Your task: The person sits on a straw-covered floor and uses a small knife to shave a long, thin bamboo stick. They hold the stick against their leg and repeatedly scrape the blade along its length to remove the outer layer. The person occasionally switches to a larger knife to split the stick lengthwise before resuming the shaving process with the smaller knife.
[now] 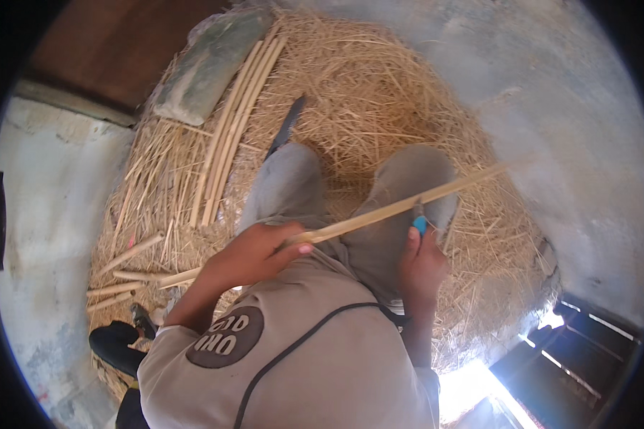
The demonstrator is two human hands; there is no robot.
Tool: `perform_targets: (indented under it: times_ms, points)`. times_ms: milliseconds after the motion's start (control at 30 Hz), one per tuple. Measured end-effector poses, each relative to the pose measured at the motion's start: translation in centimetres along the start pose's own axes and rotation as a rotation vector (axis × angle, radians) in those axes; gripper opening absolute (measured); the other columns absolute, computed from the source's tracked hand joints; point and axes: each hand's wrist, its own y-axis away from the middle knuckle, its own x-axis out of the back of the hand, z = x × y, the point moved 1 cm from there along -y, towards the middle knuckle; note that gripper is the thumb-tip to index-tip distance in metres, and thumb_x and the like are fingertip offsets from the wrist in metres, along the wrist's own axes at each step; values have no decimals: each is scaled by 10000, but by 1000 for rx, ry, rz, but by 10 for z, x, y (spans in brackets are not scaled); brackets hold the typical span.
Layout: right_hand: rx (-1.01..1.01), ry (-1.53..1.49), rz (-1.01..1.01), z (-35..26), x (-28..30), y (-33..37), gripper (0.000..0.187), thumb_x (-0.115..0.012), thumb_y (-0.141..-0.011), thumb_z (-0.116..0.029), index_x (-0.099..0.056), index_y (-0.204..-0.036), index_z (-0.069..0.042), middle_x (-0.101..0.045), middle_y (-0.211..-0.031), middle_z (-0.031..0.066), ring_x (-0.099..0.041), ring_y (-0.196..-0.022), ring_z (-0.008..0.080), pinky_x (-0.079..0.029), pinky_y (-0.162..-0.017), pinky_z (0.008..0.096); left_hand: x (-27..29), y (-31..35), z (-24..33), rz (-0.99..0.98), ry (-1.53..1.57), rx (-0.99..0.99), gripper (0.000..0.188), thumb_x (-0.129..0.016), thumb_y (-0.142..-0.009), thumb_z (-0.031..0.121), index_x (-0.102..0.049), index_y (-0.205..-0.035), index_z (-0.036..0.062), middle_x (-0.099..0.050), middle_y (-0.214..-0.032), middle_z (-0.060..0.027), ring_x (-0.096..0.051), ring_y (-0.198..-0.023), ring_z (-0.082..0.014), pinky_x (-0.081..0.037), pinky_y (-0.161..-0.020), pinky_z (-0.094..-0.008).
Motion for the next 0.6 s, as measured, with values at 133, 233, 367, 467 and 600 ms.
perform_targets:
  times_ms: [133,233,367,467,600]
  points:
    - [47,49,-70,1,7,4,417,-451,-1111,-396,-615,-1262,-43,-645,-705,233,-669,-665,463,-486,-576,540,16,3,5,-107,65,157,282,-608,-1079,331,-658,-1069,53,-651,-797,-135,-645,-704,-272,-488,-676,-390]
    - [89,72,-142,-1,10,6,433,-447,-1114,-391,-597,-1300,-29,-643,-704,240,-669,-683,473,-493,-594,541,4,-10,11,-26,85,-44,305,-635,-1058,354,-647,-1030,50,-650,-765,-153,-645,-695,-338,-482,-671,-433]
    - [81,123,-188,-2,9,5,450,-475,-1097,-409,-606,-1260,-10,-640,-666,217,-664,-626,454,-499,-574,546,-1,-18,11,-38,58,-27,308,-622,-1066,356,-648,-1039,50,-630,-778,-146,-618,-687,-319,-479,-680,-416]
    - [94,71,-137,-2,7,1,459,-482,-1093,-409,-611,-1256,0,-641,-660,217,-665,-612,451,-501,-572,550,7,-8,12,-52,103,-1,303,-622,-1071,353,-651,-1045,52,-605,-761,-129,-585,-668,-263,-468,-665,-391]
    - [-116,-201,-41,-2,9,-6,463,-448,-1108,-401,-624,-1262,-2,-647,-686,238,-670,-654,468,-492,-593,547,23,12,13,-81,115,87,279,-635,-1072,329,-661,-1060,52,-577,-736,-87,-537,-637,-162,-447,-628,-344]
